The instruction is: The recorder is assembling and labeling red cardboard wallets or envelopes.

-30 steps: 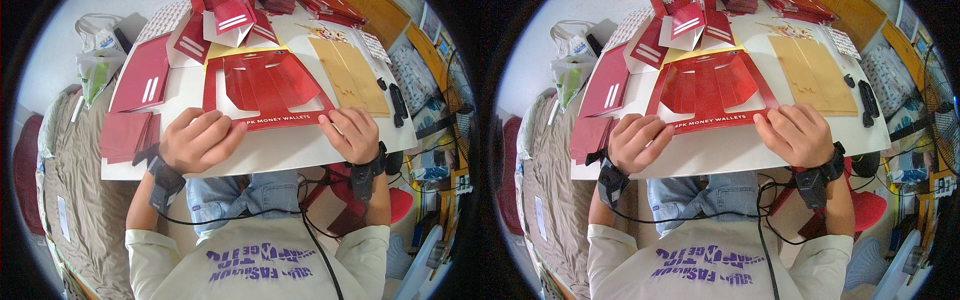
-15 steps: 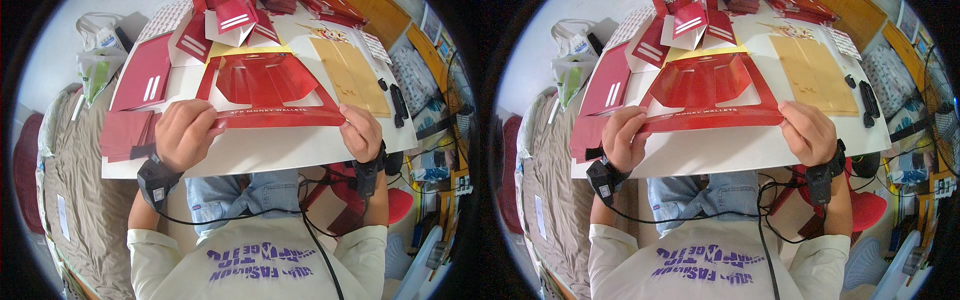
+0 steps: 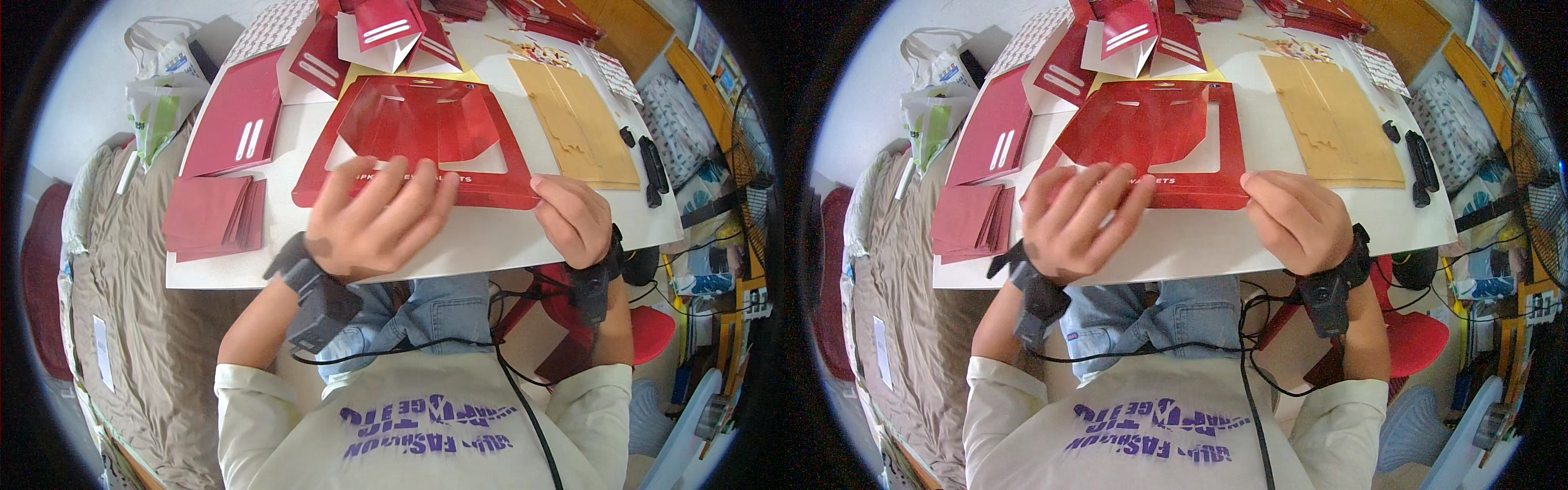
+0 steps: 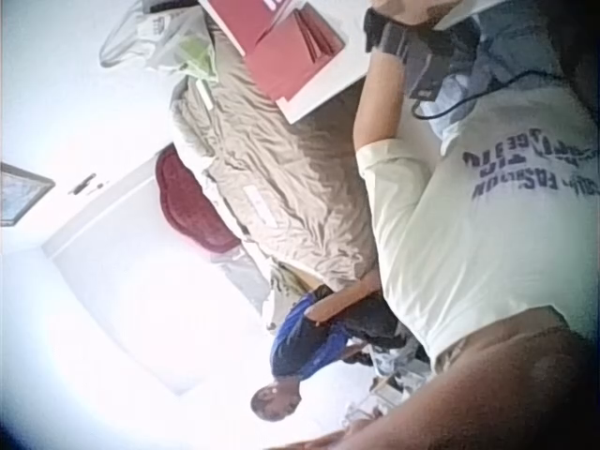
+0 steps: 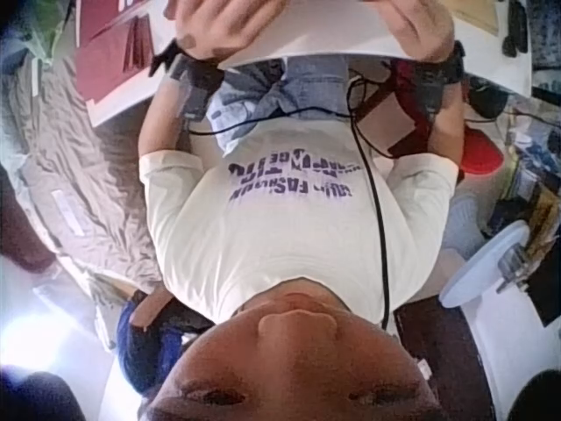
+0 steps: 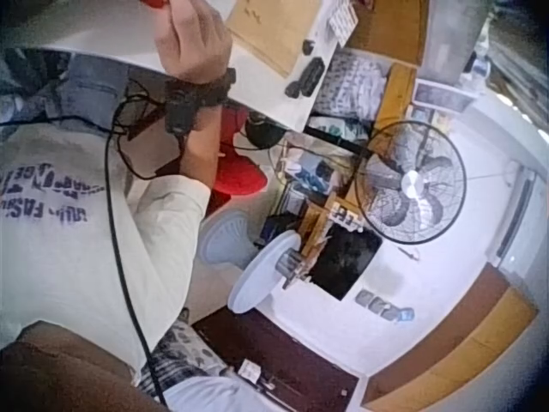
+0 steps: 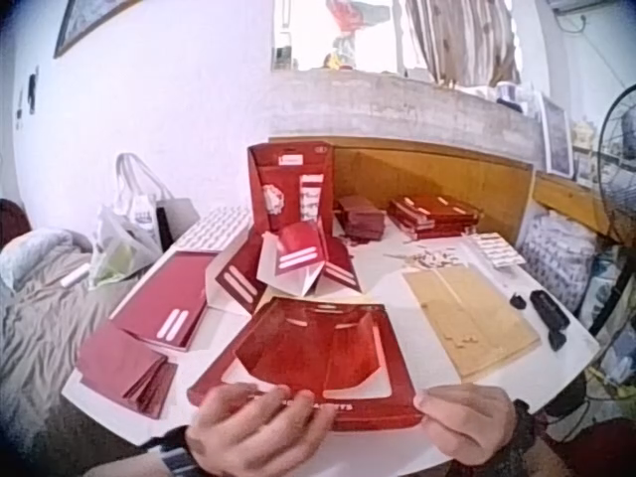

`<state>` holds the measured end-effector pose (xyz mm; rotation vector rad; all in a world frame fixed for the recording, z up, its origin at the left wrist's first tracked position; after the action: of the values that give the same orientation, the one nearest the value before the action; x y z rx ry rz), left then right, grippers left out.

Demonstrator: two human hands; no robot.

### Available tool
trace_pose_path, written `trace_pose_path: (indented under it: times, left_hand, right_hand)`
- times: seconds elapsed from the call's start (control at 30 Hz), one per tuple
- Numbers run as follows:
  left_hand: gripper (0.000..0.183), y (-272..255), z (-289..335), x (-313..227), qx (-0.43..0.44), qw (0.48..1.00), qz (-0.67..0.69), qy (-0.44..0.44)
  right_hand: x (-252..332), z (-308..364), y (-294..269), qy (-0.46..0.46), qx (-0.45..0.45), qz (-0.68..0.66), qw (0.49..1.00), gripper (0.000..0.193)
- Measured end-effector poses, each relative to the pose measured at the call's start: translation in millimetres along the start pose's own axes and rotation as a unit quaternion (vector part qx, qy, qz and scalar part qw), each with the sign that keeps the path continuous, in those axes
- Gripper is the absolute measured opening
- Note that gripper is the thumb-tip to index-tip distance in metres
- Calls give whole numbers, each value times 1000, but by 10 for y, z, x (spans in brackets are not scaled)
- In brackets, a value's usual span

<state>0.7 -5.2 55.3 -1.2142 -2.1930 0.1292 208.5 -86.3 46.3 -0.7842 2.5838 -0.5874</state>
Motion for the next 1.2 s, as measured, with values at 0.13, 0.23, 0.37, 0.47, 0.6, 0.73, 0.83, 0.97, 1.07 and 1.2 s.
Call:
trace_pose_path:
  times: [0.13, 0.23, 0.37, 0.47, 0.6, 0.73, 0.83, 0.97, 1.07, 1.2]
  left_hand:
    - [36, 112, -2, -123, -4, 997, 73, -12]
    - [36, 141, 3, -120, 20, 994, 104, -28]
    - [35, 137, -2, -65, 0, 989, 142, -49]
    - [34, 143, 20, -65, -12, 988, 150, -46]
    - [34, 123, 7, -68, -11, 988, 149, -51]
    - [35, 101, -7, -38, -15, 987, 149, -54]
    - [35, 99, 9, -27, -10, 987, 151, -54]
    - [35, 93, 11, -17, -16, 986, 157, -54]
    - [35, 83, -7, -23, -17, 986, 160, -53]
    - [35, 94, 8, -62, -16, 988, 147, -36]
  right_hand:
    - [44, -27, 65, -10, 17, -12, 1000, 23]
    - [69, -9, 75, -17, 39, 1, 999, 23]
    - [91, 34, 98, -45, 24, 18, 999, 22]
    - [116, 56, 113, -28, 55, 23, 998, 23]
    - [110, 41, 109, -11, 60, 14, 998, 24]
    - [97, 64, 92, -24, 6, -8, 1000, 23]
    - [114, 6, 89, -26, 33, 5, 999, 23]
    - [111, -4, 91, -35, 62, 29, 997, 24]
    - [106, -35, 92, -42, 65, 35, 996, 20]
    - [105, -79, 123, -41, 58, 27, 997, 19]
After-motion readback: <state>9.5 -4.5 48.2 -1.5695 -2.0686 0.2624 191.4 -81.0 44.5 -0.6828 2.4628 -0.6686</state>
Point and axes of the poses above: each hand's wrist, its own z-axis away from the middle knuckle, its own y-axis out of the palm, x = y × z, the point moved 4 cm from there along -z, towards the middle knuckle, and after that the axes turned 13 degrees about -x, right-handed, at the moved point
